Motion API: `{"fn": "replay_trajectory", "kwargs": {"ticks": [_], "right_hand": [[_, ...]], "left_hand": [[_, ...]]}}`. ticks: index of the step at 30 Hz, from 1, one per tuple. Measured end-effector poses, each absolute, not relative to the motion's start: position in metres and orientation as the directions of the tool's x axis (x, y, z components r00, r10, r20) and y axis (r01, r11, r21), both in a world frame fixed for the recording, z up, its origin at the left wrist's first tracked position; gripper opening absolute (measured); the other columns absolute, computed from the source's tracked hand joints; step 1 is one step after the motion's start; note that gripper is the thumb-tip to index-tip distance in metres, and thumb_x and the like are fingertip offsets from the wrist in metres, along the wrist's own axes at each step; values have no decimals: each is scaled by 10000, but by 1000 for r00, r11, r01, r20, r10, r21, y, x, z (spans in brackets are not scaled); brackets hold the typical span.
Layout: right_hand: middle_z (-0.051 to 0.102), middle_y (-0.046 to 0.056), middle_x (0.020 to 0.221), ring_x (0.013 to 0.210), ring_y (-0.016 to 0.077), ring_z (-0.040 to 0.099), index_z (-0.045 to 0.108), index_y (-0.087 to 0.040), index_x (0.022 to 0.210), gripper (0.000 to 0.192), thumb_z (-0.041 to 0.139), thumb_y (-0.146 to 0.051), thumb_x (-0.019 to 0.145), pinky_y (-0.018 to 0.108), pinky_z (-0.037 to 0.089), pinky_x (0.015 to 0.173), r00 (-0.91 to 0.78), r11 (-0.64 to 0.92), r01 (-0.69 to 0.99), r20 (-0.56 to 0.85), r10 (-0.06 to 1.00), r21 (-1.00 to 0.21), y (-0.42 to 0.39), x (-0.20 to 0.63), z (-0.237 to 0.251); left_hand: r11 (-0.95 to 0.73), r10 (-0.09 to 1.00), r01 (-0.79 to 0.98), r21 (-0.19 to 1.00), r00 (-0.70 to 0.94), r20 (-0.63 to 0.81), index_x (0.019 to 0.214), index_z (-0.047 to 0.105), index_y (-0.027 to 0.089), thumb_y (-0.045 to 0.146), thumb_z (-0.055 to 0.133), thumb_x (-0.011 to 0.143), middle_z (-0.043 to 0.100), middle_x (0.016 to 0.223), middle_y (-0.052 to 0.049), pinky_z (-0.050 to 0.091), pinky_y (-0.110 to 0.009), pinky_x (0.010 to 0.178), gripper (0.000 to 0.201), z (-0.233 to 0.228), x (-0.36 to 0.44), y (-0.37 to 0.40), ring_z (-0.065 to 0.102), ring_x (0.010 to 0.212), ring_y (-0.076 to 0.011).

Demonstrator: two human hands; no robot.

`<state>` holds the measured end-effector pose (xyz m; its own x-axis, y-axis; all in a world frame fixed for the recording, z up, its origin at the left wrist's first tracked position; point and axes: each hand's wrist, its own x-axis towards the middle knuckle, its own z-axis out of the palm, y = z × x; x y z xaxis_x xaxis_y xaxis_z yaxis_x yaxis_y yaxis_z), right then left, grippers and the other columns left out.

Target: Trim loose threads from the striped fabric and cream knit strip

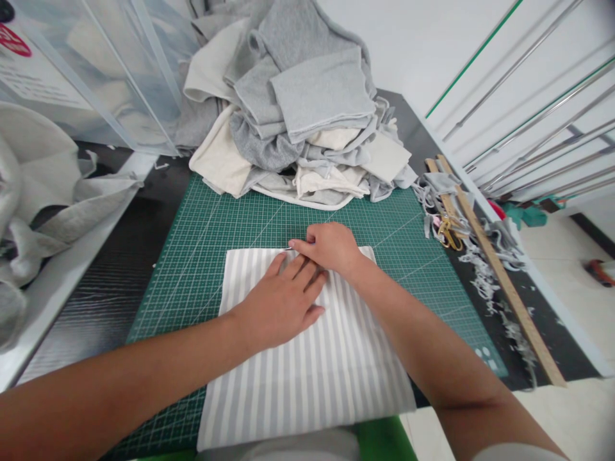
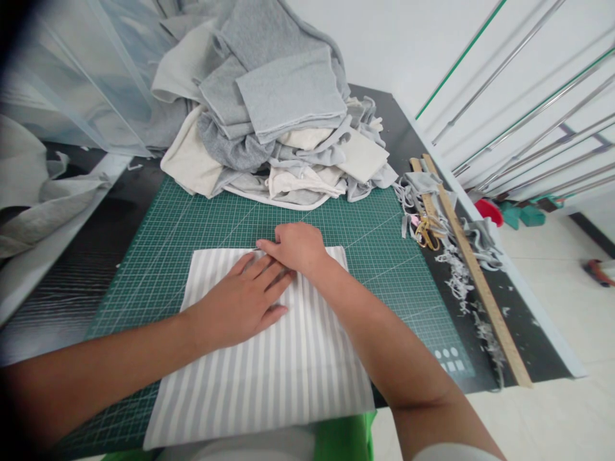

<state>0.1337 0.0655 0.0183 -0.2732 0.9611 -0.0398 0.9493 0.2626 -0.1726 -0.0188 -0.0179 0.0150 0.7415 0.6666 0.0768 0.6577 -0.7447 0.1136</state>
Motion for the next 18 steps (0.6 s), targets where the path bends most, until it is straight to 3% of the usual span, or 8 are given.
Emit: {"fn": "replay_trajectory", "kwargs": {"ticks": [18], "right_hand": [[669, 13, 671, 613, 148, 536, 649, -224, 679, 568, 406, -713, 834, 284, 221, 533, -286, 275, 944, -40, 957, -182, 65, 132, 20]], "left_hand": [[-747, 665, 657, 105, 743, 78, 1378, 455, 179, 482, 402, 951, 454, 1414, -125, 256, -549, 1102, 527, 14, -19, -18, 362, 1322, -332]]}}
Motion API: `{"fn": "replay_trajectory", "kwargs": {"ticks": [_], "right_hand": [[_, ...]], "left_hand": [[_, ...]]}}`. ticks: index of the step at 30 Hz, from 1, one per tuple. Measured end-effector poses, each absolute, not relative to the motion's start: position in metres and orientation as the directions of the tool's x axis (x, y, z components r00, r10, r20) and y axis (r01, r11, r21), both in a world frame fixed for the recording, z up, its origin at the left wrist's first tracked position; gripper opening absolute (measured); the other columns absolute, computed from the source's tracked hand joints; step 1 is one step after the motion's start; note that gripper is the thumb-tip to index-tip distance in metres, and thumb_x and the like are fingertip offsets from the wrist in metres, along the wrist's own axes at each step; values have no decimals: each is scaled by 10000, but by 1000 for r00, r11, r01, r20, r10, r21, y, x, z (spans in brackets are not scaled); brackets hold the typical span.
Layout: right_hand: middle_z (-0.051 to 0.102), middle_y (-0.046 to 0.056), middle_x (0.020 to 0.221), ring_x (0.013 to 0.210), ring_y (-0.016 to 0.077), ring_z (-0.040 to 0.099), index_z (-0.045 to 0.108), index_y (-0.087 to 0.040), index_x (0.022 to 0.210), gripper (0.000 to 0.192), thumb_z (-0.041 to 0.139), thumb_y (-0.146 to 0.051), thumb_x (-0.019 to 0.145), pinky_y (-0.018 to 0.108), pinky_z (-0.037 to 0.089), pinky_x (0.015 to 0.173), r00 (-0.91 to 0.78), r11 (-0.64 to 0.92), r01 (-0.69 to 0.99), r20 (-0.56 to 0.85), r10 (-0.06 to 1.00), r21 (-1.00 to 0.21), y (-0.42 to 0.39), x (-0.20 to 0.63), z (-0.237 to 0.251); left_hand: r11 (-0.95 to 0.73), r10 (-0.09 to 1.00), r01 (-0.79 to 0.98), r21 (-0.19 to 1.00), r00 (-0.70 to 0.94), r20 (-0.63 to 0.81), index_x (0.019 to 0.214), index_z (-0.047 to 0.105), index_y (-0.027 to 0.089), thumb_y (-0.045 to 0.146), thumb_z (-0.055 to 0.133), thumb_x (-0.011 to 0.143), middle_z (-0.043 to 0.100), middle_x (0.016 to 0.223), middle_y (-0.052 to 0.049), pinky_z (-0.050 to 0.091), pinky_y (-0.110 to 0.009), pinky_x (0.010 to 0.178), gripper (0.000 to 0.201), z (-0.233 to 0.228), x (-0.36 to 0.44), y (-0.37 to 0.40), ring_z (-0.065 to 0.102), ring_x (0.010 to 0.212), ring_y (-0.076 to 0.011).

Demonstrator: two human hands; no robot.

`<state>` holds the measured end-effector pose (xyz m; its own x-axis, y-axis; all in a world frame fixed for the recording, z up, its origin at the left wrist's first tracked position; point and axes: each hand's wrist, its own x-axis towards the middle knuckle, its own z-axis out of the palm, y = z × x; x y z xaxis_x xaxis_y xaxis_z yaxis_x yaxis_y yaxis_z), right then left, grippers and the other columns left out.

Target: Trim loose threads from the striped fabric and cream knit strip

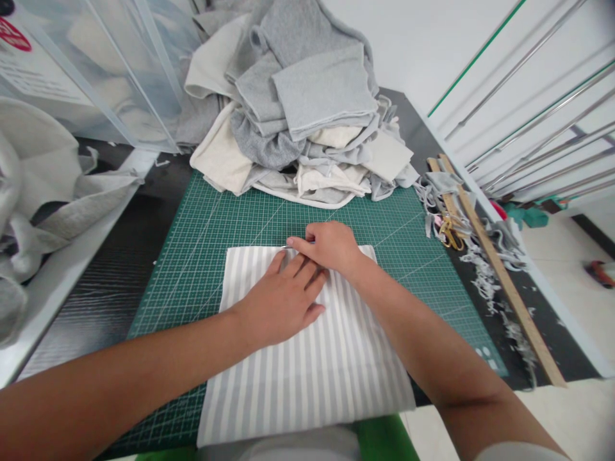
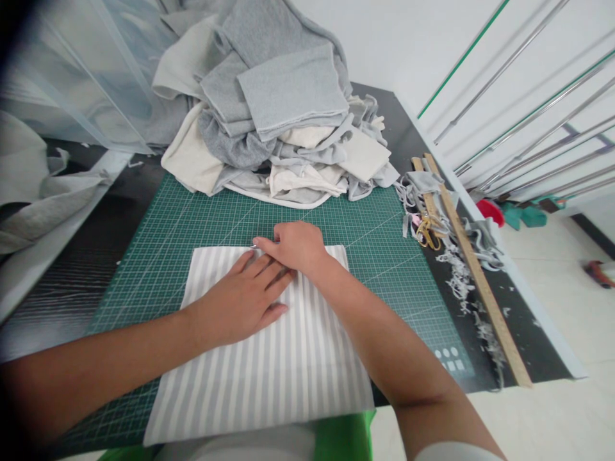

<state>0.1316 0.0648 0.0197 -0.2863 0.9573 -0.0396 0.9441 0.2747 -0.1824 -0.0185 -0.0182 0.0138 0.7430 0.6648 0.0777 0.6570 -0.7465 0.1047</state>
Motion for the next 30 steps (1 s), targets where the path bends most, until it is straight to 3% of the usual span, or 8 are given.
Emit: {"fn": "replay_trajectory", "kwargs": {"ticks": [30], "right_hand": [[669, 13, 677, 609, 147, 527, 644, -224, 683, 549, 417, -699, 839, 289, 236, 537, -296, 284, 942, -46, 954, -179, 63, 128, 21]], "left_hand": [[-744, 667, 657, 121, 741, 77, 1359, 470, 179, 490, 409, 945, 459, 1411, -128, 248, -547, 1102, 521, 15, -19, -17, 356, 1330, -333]]}}
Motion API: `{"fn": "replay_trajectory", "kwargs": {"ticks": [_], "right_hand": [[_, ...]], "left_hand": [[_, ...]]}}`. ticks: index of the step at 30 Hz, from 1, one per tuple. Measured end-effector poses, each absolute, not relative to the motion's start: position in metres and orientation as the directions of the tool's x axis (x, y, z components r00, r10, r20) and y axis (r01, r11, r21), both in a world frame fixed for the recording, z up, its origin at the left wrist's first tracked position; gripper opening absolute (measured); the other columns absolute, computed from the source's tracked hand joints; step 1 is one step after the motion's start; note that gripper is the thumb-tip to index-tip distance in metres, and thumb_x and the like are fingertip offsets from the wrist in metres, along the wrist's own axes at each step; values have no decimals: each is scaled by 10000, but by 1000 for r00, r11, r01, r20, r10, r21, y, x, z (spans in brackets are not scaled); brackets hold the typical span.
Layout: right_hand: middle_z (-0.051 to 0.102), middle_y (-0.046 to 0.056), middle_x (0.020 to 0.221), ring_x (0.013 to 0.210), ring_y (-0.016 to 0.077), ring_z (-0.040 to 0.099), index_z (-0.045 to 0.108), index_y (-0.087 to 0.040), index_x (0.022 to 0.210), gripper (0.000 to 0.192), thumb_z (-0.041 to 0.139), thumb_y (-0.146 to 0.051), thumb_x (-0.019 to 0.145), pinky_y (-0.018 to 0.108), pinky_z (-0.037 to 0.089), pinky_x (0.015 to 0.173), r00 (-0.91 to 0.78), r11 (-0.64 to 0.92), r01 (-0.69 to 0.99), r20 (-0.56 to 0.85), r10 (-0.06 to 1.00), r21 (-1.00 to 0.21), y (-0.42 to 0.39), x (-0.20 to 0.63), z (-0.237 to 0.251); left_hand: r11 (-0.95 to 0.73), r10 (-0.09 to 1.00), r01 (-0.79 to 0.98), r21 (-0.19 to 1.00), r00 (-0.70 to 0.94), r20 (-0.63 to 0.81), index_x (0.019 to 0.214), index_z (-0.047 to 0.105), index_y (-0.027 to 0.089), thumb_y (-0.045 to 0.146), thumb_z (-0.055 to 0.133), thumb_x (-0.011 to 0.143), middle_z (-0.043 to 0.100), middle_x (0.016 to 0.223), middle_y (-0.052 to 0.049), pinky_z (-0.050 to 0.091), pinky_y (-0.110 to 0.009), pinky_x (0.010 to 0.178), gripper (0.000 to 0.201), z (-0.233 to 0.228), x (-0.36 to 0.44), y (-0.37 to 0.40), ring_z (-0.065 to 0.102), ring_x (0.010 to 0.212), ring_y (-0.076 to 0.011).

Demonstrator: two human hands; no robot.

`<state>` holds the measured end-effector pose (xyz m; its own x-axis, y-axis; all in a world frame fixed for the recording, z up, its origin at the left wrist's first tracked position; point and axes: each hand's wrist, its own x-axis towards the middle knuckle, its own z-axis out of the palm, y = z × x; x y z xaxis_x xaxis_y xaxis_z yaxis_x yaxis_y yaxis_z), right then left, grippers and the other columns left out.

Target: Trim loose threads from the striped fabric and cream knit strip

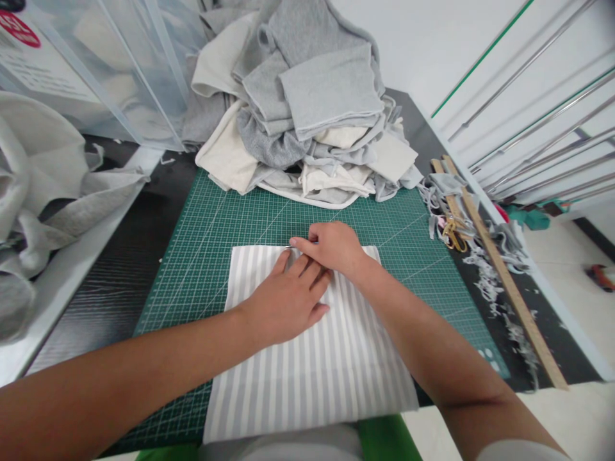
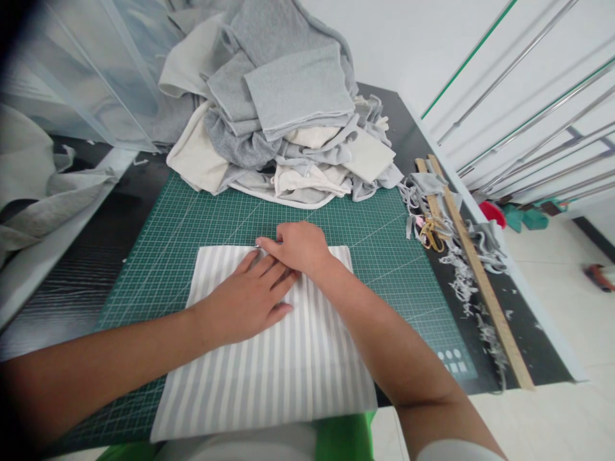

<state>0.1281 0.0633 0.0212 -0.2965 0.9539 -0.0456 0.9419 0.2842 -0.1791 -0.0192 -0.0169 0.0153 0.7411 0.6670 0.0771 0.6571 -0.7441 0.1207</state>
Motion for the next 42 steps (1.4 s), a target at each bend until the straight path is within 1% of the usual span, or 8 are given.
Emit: {"fn": "replay_trajectory", "kwargs": {"ticks": [10, 14, 23, 35, 42], "right_hand": [[648, 24, 657, 583, 134, 501, 635, -207, 649, 557, 416, -677, 853, 288, 246, 529, -307, 288, 940, -84, 948, -183, 66, 131, 26], [645, 28, 658, 587, 138, 502, 637, -205, 638, 568, 415, -683, 849, 288, 245, 529, -292, 272, 947, -105, 951, -171, 67, 133, 27], [657, 30, 669, 599, 145, 516, 658, -208, 682, 567, 404, -686, 854, 294, 241, 536, -309, 297, 944, -69, 949, -145, 65, 129, 26], [661, 18, 678, 613, 145, 526, 650, -217, 691, 552, 404, -681, 858, 289, 249, 540, -299, 288, 940, -35, 954, -183, 61, 127, 21], [669, 19, 691, 629, 148, 542, 658, -217, 693, 562, 406, -694, 851, 285, 249, 539, -284, 267, 947, -74, 956, -179, 63, 126, 22]], "left_hand": [[-745, 665, 656, 121, 743, 70, 1368, 465, 170, 493, 378, 957, 462, 1406, -131, 253, -547, 1099, 530, 16, -20, -17, 357, 1326, -330], [-748, 663, 653, 120, 745, 77, 1365, 472, 173, 492, 377, 957, 457, 1409, -137, 255, -550, 1095, 526, 15, -20, -18, 329, 1348, -340], [-742, 669, 658, 132, 740, 68, 1379, 453, 176, 489, 408, 946, 456, 1410, -132, 249, -549, 1102, 535, 16, -19, -17, 351, 1329, -332], [-745, 665, 654, 133, 744, 66, 1361, 463, 181, 488, 401, 949, 436, 1432, -132, 248, -552, 1102, 518, 17, -19, -17, 334, 1346, -336], [-743, 668, 657, 129, 741, 69, 1363, 464, 182, 485, 394, 952, 451, 1420, -127, 241, -550, 1109, 515, 16, -19, -18, 351, 1333, -330]]}}
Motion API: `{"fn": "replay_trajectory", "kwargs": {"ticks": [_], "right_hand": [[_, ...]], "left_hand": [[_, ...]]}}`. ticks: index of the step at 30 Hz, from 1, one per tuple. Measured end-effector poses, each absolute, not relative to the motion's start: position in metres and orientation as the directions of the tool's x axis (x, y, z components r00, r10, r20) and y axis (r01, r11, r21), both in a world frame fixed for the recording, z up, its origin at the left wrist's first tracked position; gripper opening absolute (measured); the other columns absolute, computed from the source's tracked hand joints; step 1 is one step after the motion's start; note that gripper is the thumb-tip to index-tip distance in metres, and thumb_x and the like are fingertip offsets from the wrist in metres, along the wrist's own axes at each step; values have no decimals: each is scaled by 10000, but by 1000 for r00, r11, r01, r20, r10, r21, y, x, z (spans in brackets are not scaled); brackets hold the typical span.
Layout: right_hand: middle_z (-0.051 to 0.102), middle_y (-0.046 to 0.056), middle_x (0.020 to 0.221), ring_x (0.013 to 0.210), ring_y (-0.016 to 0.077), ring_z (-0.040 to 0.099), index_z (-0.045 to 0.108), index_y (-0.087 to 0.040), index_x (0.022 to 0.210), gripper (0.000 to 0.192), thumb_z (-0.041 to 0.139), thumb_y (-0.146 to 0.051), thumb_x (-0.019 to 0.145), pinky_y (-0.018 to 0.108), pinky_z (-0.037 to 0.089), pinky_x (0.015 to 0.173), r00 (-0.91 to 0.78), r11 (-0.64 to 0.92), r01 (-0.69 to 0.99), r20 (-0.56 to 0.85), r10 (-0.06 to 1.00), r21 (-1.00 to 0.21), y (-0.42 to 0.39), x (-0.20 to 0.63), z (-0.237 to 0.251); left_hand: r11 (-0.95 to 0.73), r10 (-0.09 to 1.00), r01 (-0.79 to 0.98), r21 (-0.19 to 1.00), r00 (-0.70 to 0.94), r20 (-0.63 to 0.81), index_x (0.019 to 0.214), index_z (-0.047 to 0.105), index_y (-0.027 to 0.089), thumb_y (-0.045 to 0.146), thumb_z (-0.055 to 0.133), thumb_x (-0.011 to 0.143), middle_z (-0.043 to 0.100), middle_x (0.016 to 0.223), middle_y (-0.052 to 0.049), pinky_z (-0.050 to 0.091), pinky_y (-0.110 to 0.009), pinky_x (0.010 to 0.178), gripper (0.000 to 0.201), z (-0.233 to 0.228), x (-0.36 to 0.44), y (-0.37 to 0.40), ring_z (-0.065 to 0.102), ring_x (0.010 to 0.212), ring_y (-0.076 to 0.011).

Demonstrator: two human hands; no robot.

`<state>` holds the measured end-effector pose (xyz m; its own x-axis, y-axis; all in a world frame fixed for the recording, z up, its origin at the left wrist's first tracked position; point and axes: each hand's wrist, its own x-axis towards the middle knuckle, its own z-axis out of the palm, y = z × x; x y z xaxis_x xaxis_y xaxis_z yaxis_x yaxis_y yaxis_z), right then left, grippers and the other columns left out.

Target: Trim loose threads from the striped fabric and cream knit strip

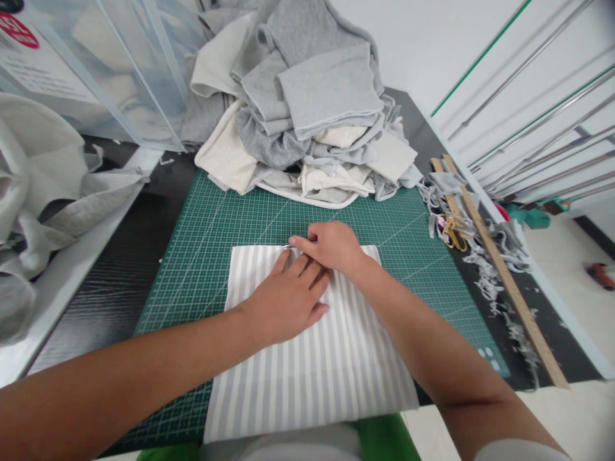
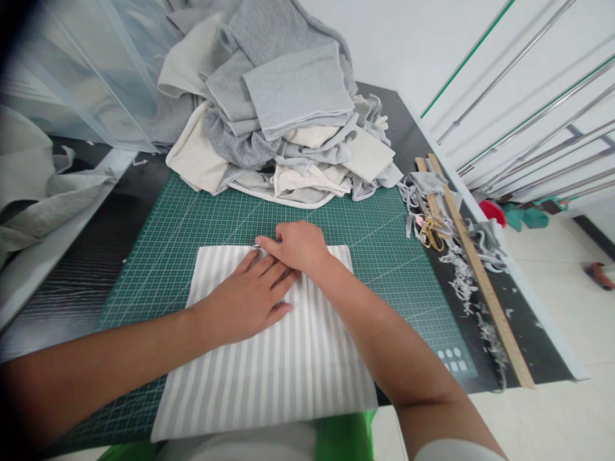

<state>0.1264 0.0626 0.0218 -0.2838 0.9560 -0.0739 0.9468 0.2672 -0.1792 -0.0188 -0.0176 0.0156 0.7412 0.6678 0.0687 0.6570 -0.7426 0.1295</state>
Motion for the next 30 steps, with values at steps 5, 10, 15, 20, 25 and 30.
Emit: {"fn": "replay_trajectory", "kwargs": {"ticks": [5, 10, 15, 20, 25, 30], "right_hand": [[660, 19, 666, 609, 141, 528, 645, -212, 662, 548, 425, -677, 850, 281, 237, 534, -309, 293, 937, -63, 949, -192, 64, 129, 24], [667, 25, 685, 618, 143, 534, 658, -211, 678, 559, 414, -683, 852, 285, 239, 534, -304, 287, 940, -73, 950, -181, 64, 129, 23], [680, 27, 711, 647, 156, 552, 674, -223, 717, 561, 401, -694, 852, 285, 258, 553, -272, 260, 950, -52, 961, -172, 62, 126, 20], [678, 29, 705, 655, 162, 562, 676, -224, 721, 561, 401, -697, 849, 288, 263, 557, -266, 256, 953, -42, 963, -161, 61, 124, 19], [670, 15, 690, 641, 154, 547, 661, -232, 699, 546, 410, -694, 846, 287, 247, 545, -281, 270, 946, -40, 959, -181, 62, 125, 19], [674, 12, 708, 620, 144, 532, 656, -229, 689, 510, 475, -688, 817, 283, 248, 537, -271, 250, 948, -83, 959, -198, 65, 126, 20]], "left_hand": [[-742, 668, 657, 133, 742, 66, 1375, 455, 175, 486, 384, 956, 449, 1420, -127, 241, -548, 1113, 527, 16, -19, -17, 348, 1335, -331], [-740, 670, 659, 130, 739, 69, 1372, 459, 181, 490, 406, 948, 456, 1414, -129, 243, -553, 1110, 528, 16, -19, -17, 347, 1339, -329], [-740, 670, 658, 141, 740, 62, 1360, 468, 190, 486, 411, 945, 452, 1415, -123, 238, -563, 1110, 513, 16, -19, -17, 350, 1332, -334], [-743, 667, 656, 133, 742, 66, 1352, 473, 185, 483, 420, 942, 443, 1426, -125, 232, -565, 1111, 510, 16, -19, -18, 340, 1337, -339], [-746, 665, 654, 127, 744, 71, 1362, 463, 179, 479, 407, 948, 440, 1428, -129, 243, -556, 1107, 514, 16, -19, -18, 341, 1338, -339], [-748, 662, 652, 122, 746, 73, 1365, 465, 173, 477, 389, 956, 454, 1412, -127, 251, -546, 1108, 515, 16, -19, -18, 364, 1320, -331]]}}
